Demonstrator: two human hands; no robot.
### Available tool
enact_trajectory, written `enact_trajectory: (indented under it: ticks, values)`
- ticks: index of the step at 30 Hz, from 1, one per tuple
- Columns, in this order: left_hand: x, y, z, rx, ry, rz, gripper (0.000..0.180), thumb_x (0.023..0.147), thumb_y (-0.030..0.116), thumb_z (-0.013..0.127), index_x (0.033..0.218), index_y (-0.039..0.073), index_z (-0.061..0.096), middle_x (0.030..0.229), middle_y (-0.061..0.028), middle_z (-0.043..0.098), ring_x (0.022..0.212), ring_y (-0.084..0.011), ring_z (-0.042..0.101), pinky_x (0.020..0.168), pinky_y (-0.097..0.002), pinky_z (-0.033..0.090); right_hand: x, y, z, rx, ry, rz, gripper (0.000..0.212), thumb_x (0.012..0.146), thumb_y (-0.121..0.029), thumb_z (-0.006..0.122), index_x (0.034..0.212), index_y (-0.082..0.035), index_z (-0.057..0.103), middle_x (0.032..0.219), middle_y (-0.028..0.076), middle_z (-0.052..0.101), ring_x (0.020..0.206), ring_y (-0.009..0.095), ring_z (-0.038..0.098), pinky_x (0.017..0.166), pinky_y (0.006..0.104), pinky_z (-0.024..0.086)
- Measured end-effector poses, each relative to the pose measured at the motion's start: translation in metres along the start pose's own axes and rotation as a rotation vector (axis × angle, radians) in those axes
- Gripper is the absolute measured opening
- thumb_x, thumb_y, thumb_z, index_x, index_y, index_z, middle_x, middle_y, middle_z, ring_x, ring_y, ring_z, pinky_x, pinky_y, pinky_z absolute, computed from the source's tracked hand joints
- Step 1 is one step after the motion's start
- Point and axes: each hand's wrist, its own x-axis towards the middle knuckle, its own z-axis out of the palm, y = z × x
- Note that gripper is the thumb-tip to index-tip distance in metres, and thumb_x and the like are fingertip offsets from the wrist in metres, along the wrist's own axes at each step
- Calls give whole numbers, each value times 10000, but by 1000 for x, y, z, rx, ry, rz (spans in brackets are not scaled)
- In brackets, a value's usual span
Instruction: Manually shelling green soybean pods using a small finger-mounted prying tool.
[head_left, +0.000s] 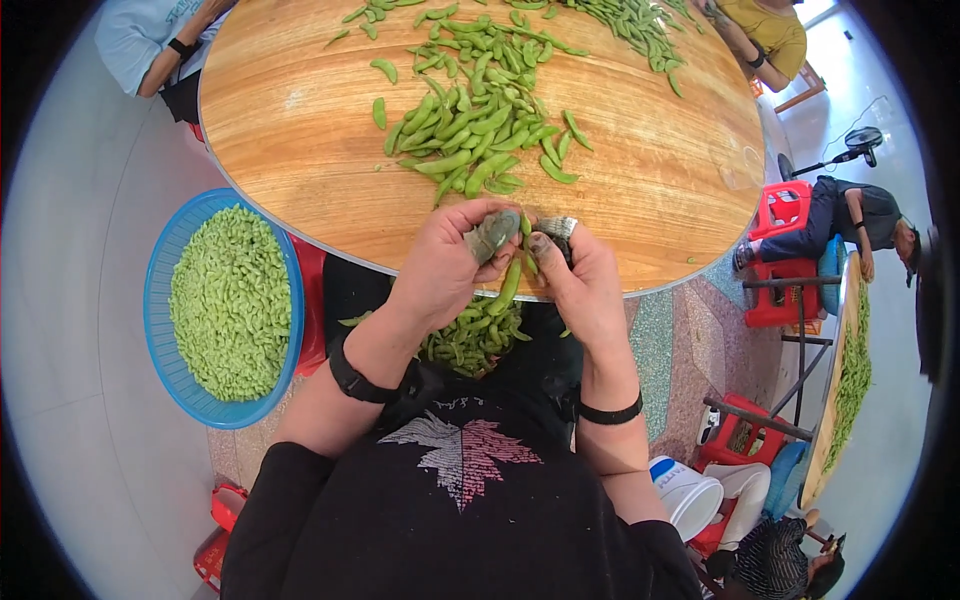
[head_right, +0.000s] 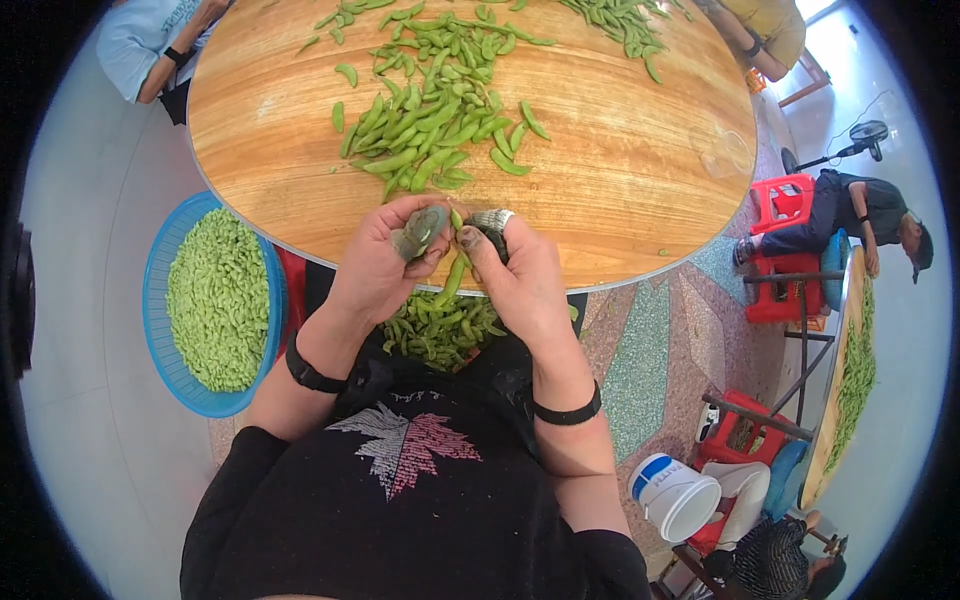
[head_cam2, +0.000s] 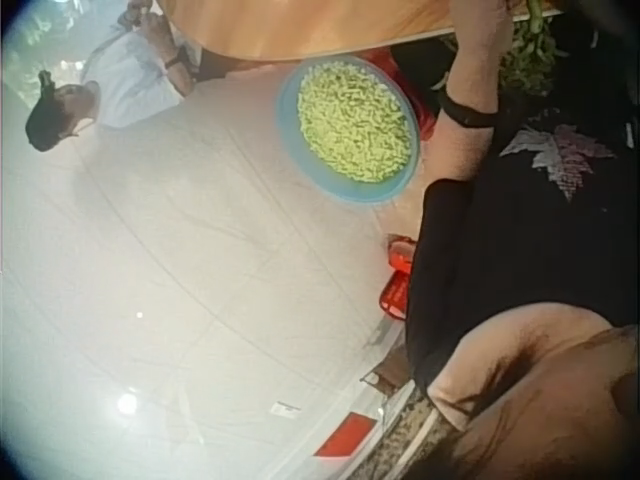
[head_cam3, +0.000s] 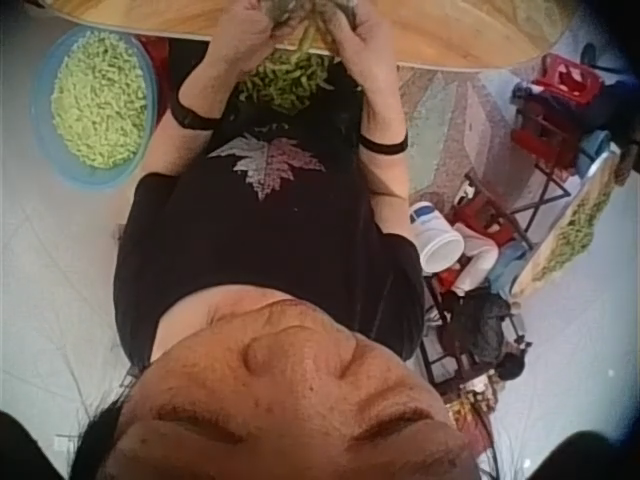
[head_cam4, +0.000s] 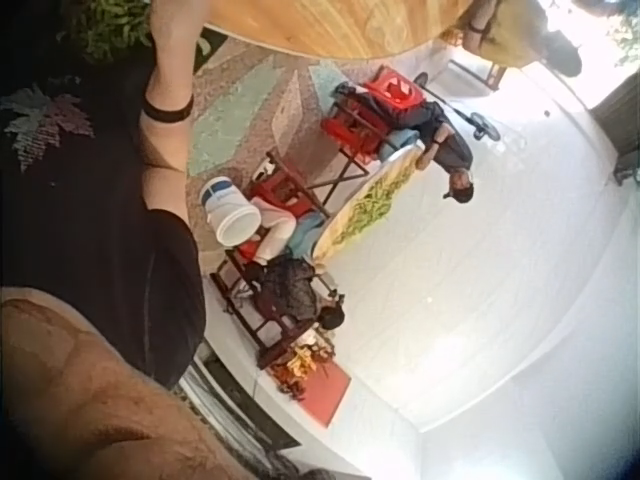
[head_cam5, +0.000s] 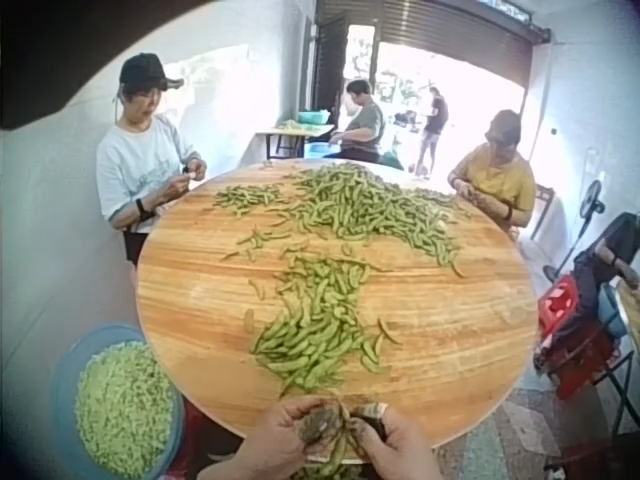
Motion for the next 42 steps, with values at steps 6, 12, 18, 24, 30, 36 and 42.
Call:
enact_trajectory:
  ticks: [6,12,18,24,30,36,42]
  values:
    - [-7,7,4,121,76,51,166,841,30,594,1002,51,632,871,-3,626,624,-10,482,478,-141,313,-10,-5,3,371,-245,134,200,943,-187,472,983,-7,550,654,-31,487,535,42,386,471,197,308]
    - [-13,16,3,169,133,88,143,838,40,594,963,55,661,750,44,591,584,2,431,483,-153,287,-17,-12,-1,716,-349,307,251,963,-215,403,1038,-13,530,720,-8,493,525,41,347,466,176,274]
    - [-13,10,4,325,185,159,125,837,49,594,944,45,657,736,39,582,603,-4,454,505,-157,315,-16,-8,4,551,-341,264,186,954,-159,423,1008,-28,544,694,-24,488,512,29,341,448,173,257]
    - [-14,12,-2,365,-8,205,96,859,87,578,926,36,624,774,8,572,598,0,408,508,-155,289,-18,-5,8,478,-331,189,179,963,-143,401,962,-46,552,653,-45,468,493,20,325,441,168,245]
    - [-12,19,4,204,-56,28,119,856,124,601,934,34,599,799,22,562,621,3,419,521,-157,307,-17,-8,14,435,-232,161,151,946,-111,427,920,-42,559,618,-53,467,489,25,353,436,179,262]
    - [-5,-1,7,516,123,310,85,833,64,614,906,21,606,819,18,583,740,-54,504,660,-207,418,-11,-14,21,-67,107,-68,116,900,-63,479,862,9,563,583,0,502,539,73,479,494,233,393]
    - [-8,-1,4,315,123,214,247,821,39,616,1067,18,607,892,-34,624,834,-98,555,751,-243,437,-5,-7,13,-70,24,-68,159,918,-93,475,925,11,595,584,-19,493,535,51,444,491,220,369]
